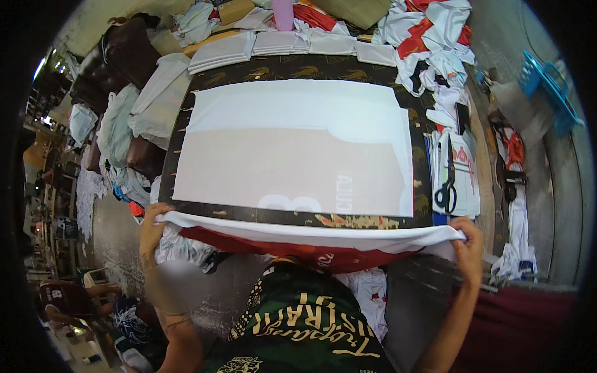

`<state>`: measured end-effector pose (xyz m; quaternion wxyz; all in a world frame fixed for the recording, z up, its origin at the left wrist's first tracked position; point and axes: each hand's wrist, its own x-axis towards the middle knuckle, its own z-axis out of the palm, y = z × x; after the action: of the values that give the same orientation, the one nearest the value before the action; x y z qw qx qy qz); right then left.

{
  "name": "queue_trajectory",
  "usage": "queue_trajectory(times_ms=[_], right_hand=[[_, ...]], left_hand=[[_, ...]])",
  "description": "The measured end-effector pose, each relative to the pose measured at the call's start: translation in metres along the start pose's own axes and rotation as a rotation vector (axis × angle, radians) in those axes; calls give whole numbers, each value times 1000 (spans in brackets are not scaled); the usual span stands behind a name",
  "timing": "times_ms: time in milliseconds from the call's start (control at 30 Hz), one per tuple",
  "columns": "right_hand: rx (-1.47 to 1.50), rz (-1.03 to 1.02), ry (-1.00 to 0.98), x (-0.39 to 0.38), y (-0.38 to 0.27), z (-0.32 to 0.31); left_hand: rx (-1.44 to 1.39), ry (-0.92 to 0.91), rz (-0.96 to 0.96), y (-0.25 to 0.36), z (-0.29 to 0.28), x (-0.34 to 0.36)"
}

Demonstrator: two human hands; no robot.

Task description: The person lays a large white sheet on a table, places a red and white jersey on top, and uses scissors to cut the white sheet along the jersey's outline. The person then folds the cut sheet and repeats the process with another jersey.

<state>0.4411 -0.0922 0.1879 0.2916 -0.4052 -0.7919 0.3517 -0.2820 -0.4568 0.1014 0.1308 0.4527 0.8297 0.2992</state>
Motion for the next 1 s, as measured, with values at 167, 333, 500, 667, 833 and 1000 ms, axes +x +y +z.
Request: queue_trajectory(times_ms=[167,333,500,667,833,1000], right_hand=[[-65,306,-58,37,74,101],[-414,428,-100,36,73,136],[-445,630,-225,56,61,150],[-578,727,-126,68,65,166],[-627,876,-184,56,67,163],[-549,621,-92,51,58,159]], left_hand=[[132,202,164,20,137,104],[277,395,-363,14,169,180],[422,147,79,6,164,289],[570,174,168,-6,158,390],[438,-112,97,-1,166,410],[363,99,275,28,168,346]])
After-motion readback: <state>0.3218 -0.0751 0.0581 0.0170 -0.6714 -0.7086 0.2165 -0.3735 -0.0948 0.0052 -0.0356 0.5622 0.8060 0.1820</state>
